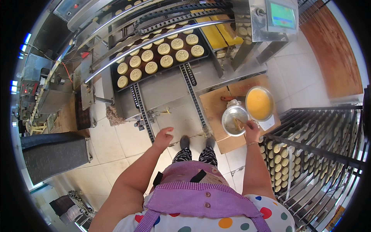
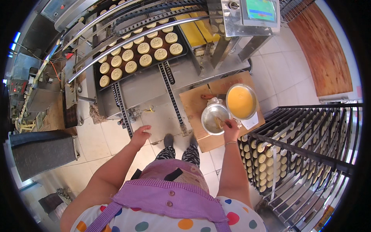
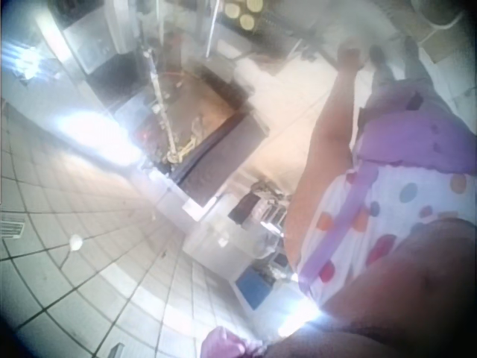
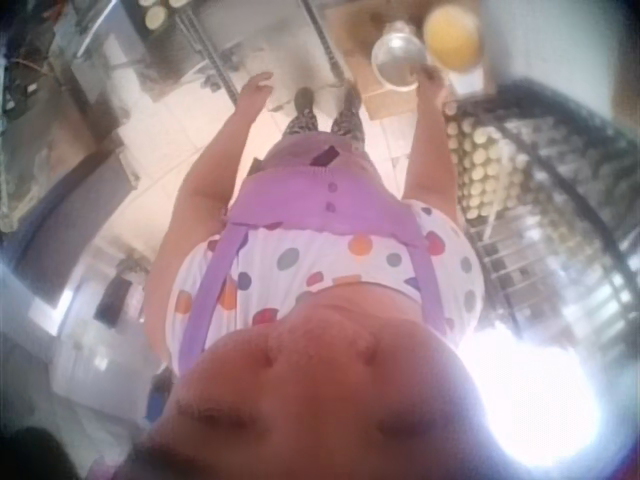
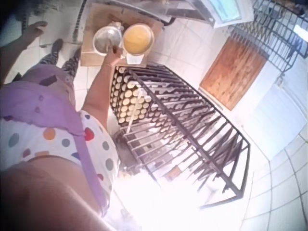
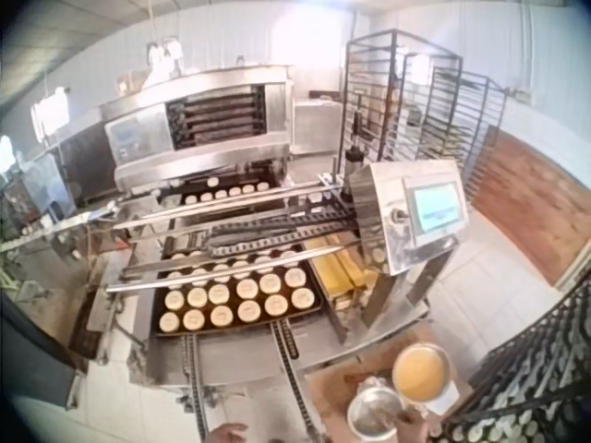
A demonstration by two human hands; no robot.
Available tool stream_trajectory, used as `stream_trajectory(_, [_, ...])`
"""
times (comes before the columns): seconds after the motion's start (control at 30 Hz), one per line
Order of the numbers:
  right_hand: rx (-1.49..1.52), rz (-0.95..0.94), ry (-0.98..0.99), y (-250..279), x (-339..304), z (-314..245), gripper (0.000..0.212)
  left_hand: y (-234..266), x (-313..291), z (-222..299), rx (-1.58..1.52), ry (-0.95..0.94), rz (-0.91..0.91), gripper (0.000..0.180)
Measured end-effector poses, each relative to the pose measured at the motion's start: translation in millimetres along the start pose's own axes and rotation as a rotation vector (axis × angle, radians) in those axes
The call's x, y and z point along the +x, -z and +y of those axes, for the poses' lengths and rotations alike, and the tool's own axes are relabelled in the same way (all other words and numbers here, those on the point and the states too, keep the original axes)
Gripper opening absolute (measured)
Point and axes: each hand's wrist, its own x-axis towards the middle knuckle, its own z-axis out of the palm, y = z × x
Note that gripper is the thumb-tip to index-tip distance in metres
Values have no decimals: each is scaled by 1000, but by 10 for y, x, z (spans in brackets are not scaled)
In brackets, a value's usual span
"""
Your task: The person applies a liquid glaze to cookies on a tray using a brush, then places the tray into an industrial oven.
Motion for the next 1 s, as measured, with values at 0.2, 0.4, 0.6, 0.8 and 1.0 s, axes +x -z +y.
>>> stream_trajectory(0.2, [-196, -107, -57, -286, 266, 783, 23, -211, 614, 405, -652, 218, 149, 46])
stream_trajectory(0.4, [-253, -212, 43, 80, 388, 511, 31, -113, 746, 522, -1014, 263, 393, 17])
stream_trajectory(0.6, [-349, 210, -49, 976, 1190, 101, 33, -354, 393, 466, -1142, 331, 519, 17])
stream_trajectory(0.8, [-680, 325, 62, 1098, 1685, 247, 40, -690, -8, 159, -1136, 470, 652, 19])
stream_trajectory(1.0, [149, 215, -295, 1031, 1641, 433, 29, -876, -472, 54, -1168, 598, 584, 16])
